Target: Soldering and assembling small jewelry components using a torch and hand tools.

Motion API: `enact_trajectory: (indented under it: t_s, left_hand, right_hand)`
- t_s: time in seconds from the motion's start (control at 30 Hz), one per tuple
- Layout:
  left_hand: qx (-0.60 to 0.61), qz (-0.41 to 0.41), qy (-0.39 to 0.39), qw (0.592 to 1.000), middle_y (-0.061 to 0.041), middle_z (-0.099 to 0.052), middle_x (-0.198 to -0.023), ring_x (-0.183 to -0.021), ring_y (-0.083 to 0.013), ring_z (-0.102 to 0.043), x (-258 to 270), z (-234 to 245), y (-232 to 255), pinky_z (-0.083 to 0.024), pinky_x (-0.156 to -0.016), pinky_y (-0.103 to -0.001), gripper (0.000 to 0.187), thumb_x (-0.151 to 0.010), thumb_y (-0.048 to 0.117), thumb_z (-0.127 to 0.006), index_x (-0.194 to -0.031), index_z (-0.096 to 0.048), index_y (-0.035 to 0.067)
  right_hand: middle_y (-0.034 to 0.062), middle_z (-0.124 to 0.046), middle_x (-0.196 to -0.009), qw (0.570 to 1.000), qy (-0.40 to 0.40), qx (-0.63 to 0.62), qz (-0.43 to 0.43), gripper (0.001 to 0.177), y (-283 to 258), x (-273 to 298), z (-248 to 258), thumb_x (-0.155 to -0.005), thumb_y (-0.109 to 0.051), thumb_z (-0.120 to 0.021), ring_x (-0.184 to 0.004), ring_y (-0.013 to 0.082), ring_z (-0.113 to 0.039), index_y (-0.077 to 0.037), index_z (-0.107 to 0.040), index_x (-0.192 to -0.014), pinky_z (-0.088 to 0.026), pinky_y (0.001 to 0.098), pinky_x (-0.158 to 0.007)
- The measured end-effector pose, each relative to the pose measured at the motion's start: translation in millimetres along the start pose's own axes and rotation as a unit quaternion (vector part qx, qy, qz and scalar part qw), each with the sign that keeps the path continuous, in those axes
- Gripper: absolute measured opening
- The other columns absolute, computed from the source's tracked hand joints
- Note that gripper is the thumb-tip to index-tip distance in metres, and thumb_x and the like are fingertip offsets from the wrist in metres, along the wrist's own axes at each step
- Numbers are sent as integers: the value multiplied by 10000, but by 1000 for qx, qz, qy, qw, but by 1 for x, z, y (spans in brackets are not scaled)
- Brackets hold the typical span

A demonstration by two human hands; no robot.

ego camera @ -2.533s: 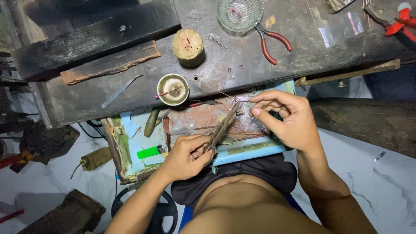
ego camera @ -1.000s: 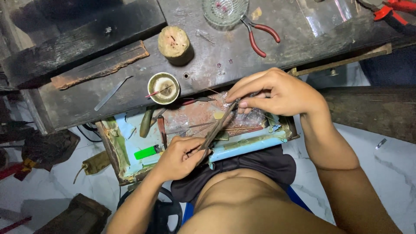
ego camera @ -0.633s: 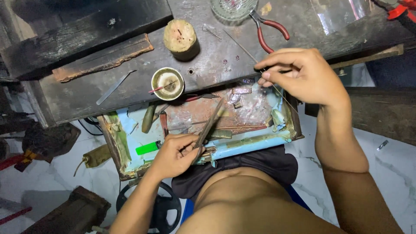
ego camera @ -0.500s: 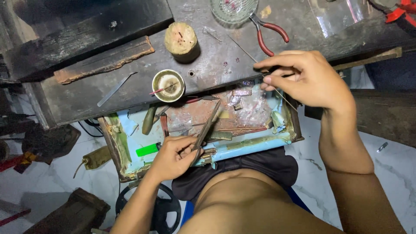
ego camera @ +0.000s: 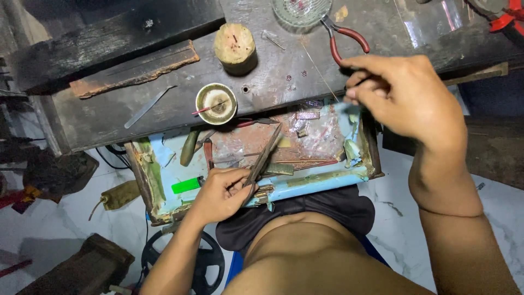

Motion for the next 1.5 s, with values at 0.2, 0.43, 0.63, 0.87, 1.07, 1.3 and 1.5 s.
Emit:
enact_trajectory:
  t_s: [0.2,0.43,0.63,0.87,1.07,1.3,1.5]
  left_hand:
    - [-17,-5,6,1000,-1,-453,-605,-555,-118,-375,1,-3,-1,-318,-553,-293,170,-930,93,-659,-770,-615,58]
    - [-16,-15,25,999,-3,-468,-597,-538,-118,-388,0,0,1,-322,-539,-284,125,-925,75,-655,-804,-670,48]
    - [-172,-29,96,980,-138,-763,-926,-787,-228,-727,10,1,-13,-629,-689,-351,320,-949,176,-675,-1166,-712,-56]
    - [-381,68,156,909,-190,-752,-965,-724,-276,-738,27,32,-8,-656,-575,-372,288,-969,150,-714,-1183,-695,-43]
    - [-440,90,241,861,-126,-699,-952,-874,-380,-719,38,51,-3,-589,-738,-473,315,-829,168,-845,-1111,-759,56]
    - [-300,-74,171,935,-144,-679,-1048,-998,-343,-672,19,26,20,-568,-868,-424,221,-947,77,-740,-1155,-710,7]
    - [-291,-117,105,944,-138,-641,-1085,-974,-325,-617,1,11,18,-547,-823,-409,185,-1017,72,-660,-1177,-662,-20]
  right_hand:
    - [200,-767,-1013,978,137,-11,159,242,2,-36,-17,-1015,121,-783,-818,191,-717,112,-743,-1253,-620,288,-752]
    - [240,-759,-1174,958,230,-99,142,256,18,-36,-18,-1028,197,-727,-1058,268,-757,108,-721,-1268,-626,309,-909]
    - [288,-718,-1146,948,300,-88,56,139,38,38,-34,-1137,183,-709,-1000,295,-696,163,-703,-1275,-596,339,-831]
    - [244,-718,-1069,953,285,-92,38,143,29,48,-75,-1025,121,-761,-926,269,-712,115,-741,-1166,-636,332,-806]
    - [235,-687,-924,926,312,-211,3,200,18,34,-91,-933,181,-799,-838,320,-751,103,-748,-1109,-634,360,-725]
    - [229,-706,-955,937,295,-188,-7,147,12,44,-90,-1006,142,-728,-842,256,-708,109,-731,-1148,-603,314,-749]
    - [196,-662,-1140,940,226,-246,-64,187,12,75,-87,-1085,34,-624,-984,225,-677,84,-680,-1256,-579,293,-928]
Point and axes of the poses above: each hand's wrist, its own x-axis away from the middle knuckle, its own z-axis out of the back of the hand, y = z × x, the point moved 1 cm from there along -x, towards the middle knuckle
